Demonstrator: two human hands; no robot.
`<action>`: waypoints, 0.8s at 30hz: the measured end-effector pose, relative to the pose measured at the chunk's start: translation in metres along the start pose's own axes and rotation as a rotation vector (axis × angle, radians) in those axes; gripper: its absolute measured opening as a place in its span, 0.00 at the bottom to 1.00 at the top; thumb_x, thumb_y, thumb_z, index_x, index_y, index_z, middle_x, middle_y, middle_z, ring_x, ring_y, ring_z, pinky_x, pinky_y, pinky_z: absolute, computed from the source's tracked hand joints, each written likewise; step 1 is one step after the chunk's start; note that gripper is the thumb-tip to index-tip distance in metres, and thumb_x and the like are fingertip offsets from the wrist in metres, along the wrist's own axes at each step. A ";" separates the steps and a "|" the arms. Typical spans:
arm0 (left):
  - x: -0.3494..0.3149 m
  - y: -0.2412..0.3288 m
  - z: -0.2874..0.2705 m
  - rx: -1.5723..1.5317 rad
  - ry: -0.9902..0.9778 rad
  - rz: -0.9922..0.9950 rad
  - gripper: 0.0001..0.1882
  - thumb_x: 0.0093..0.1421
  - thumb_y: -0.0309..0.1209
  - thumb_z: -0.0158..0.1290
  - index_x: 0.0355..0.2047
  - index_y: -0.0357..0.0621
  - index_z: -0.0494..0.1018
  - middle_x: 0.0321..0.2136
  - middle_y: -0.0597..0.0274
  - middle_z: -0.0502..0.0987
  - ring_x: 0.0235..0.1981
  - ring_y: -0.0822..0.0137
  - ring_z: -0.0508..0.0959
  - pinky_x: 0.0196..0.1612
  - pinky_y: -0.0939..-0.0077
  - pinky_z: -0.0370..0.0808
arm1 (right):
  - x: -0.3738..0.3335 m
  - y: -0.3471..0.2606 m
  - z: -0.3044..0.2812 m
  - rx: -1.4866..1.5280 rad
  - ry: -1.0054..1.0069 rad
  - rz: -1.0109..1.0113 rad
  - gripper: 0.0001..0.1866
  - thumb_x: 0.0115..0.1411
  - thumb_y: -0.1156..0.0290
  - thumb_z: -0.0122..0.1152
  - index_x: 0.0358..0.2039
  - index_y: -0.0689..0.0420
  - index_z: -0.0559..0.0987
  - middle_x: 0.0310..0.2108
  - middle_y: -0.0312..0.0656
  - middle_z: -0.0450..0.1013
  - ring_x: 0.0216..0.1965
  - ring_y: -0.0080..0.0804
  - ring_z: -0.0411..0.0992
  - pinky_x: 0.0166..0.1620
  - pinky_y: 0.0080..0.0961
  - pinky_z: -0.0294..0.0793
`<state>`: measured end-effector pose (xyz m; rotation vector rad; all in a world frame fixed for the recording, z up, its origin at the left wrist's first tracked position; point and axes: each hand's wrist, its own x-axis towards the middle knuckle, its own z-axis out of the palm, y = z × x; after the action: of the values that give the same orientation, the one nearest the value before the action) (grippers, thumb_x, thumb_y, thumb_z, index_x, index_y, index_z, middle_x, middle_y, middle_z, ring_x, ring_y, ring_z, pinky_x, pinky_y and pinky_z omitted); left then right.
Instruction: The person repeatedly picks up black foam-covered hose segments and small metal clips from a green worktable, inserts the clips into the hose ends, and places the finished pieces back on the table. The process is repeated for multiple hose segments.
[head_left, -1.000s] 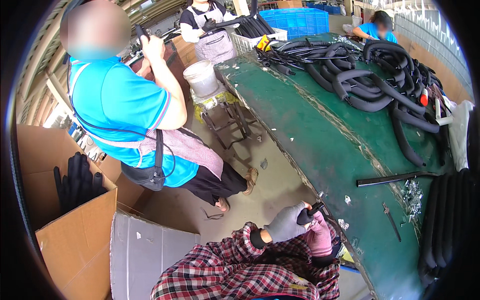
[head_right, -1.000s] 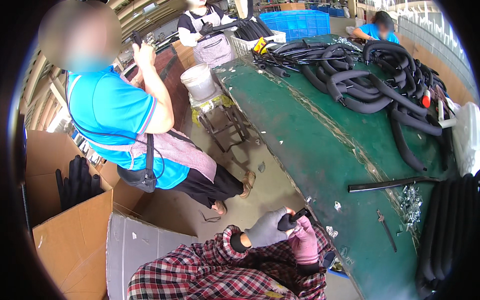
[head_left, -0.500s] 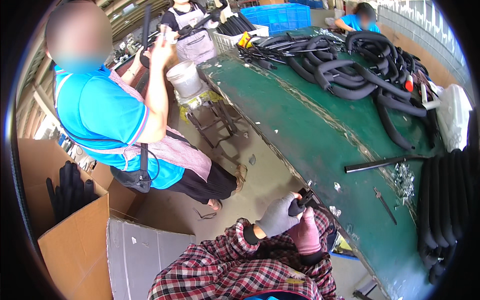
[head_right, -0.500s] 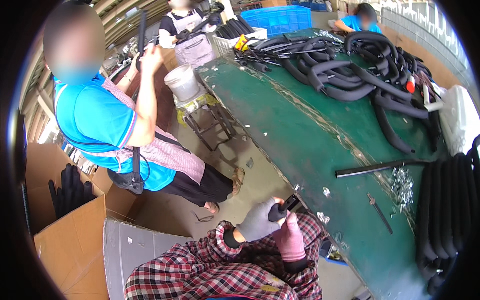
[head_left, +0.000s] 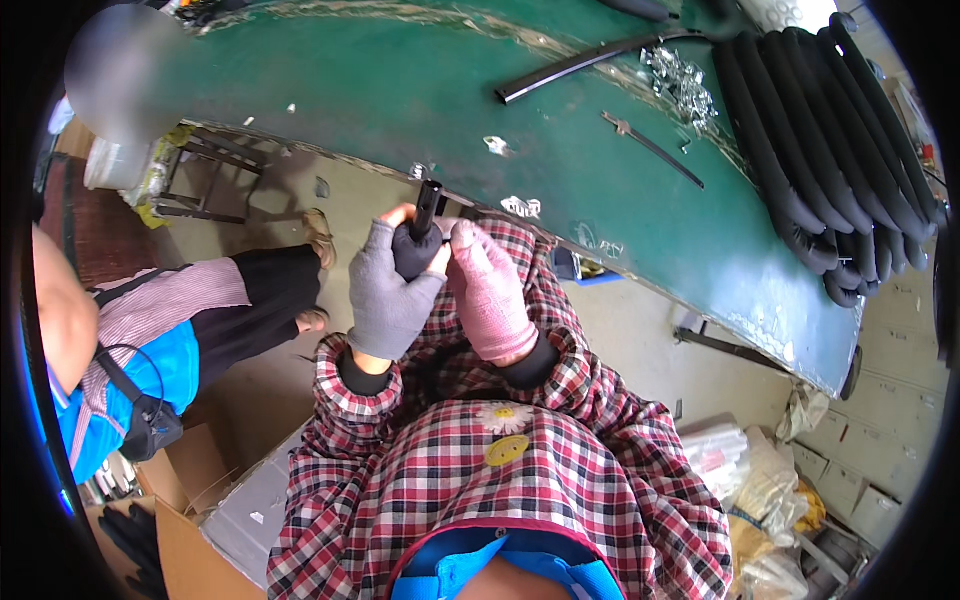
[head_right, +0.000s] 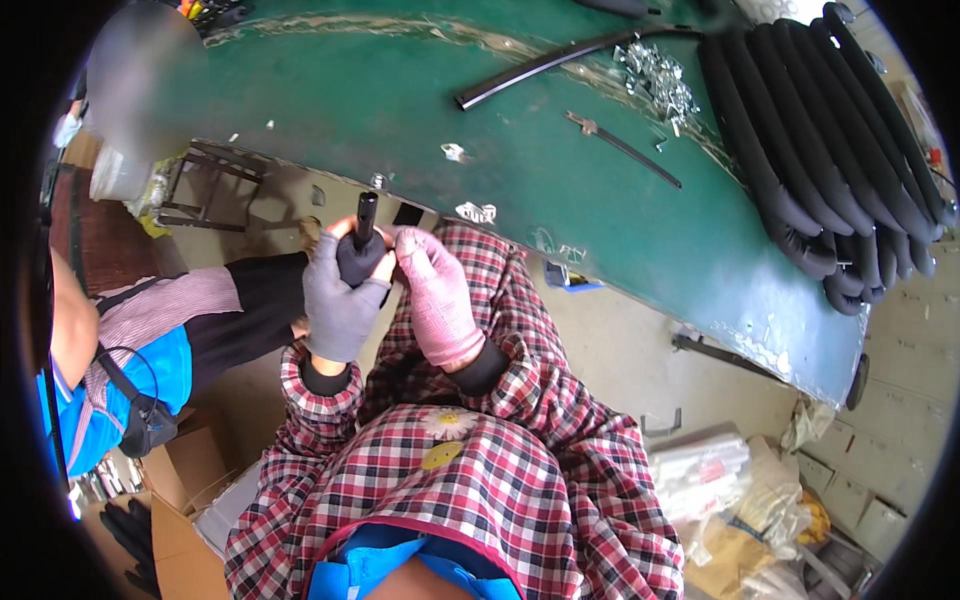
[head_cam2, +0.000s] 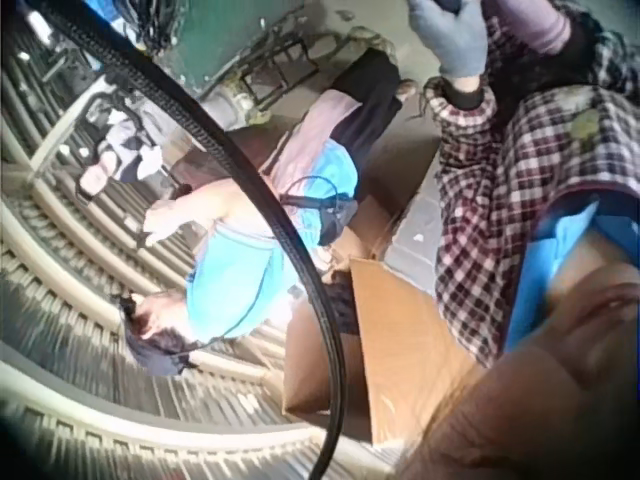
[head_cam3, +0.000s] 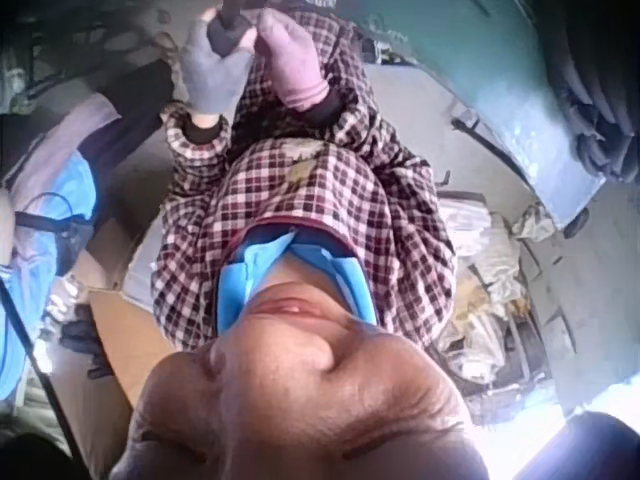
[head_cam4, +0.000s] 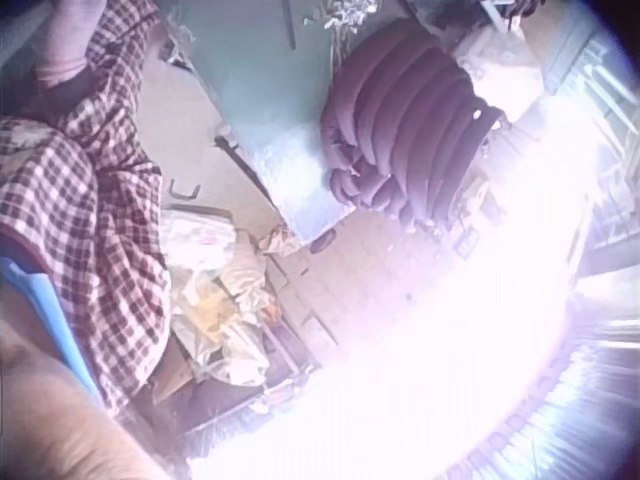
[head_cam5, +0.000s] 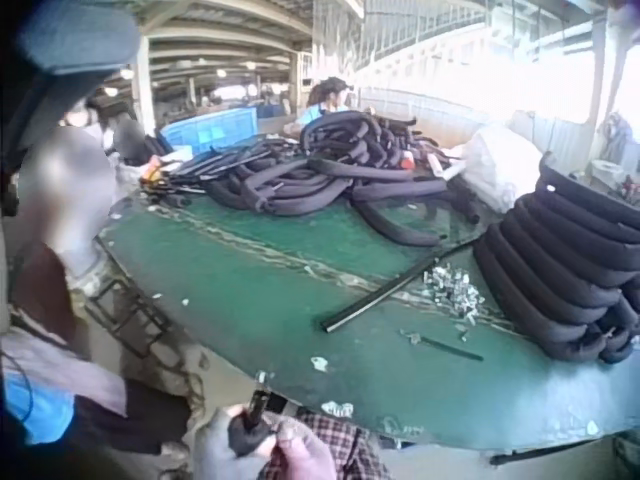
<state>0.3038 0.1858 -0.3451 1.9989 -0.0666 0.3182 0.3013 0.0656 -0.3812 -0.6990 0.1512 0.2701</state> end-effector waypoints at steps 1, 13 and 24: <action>0.000 0.000 0.003 -0.019 0.001 0.019 0.24 0.55 0.28 0.66 0.52 0.40 0.72 0.33 0.51 0.82 0.36 0.59 0.85 0.40 0.68 0.80 | -0.004 -0.011 0.002 -0.198 0.106 -0.093 0.19 0.72 0.58 0.58 0.49 0.62 0.80 0.44 0.34 0.77 0.44 0.18 0.71 0.51 0.20 0.70; 0.022 -0.015 0.034 0.075 -0.170 0.149 0.24 0.57 0.33 0.68 0.51 0.36 0.75 0.32 0.55 0.81 0.31 0.65 0.81 0.36 0.71 0.78 | 0.046 -0.103 -0.016 -0.381 -0.098 0.044 0.26 0.68 0.51 0.60 0.49 0.65 0.79 0.51 0.49 0.77 0.49 0.35 0.77 0.56 0.33 0.76; 0.022 -0.011 0.031 0.319 -0.142 0.327 0.24 0.56 0.35 0.67 0.51 0.42 0.75 0.27 0.58 0.76 0.25 0.55 0.80 0.26 0.63 0.75 | 0.047 -0.115 -0.019 -0.334 -0.152 0.217 0.25 0.68 0.51 0.60 0.49 0.63 0.81 0.47 0.43 0.80 0.46 0.28 0.79 0.50 0.24 0.81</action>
<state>0.3334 0.1649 -0.3623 2.3268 -0.4617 0.4149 0.3787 -0.0219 -0.3360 -0.9913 0.0360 0.5636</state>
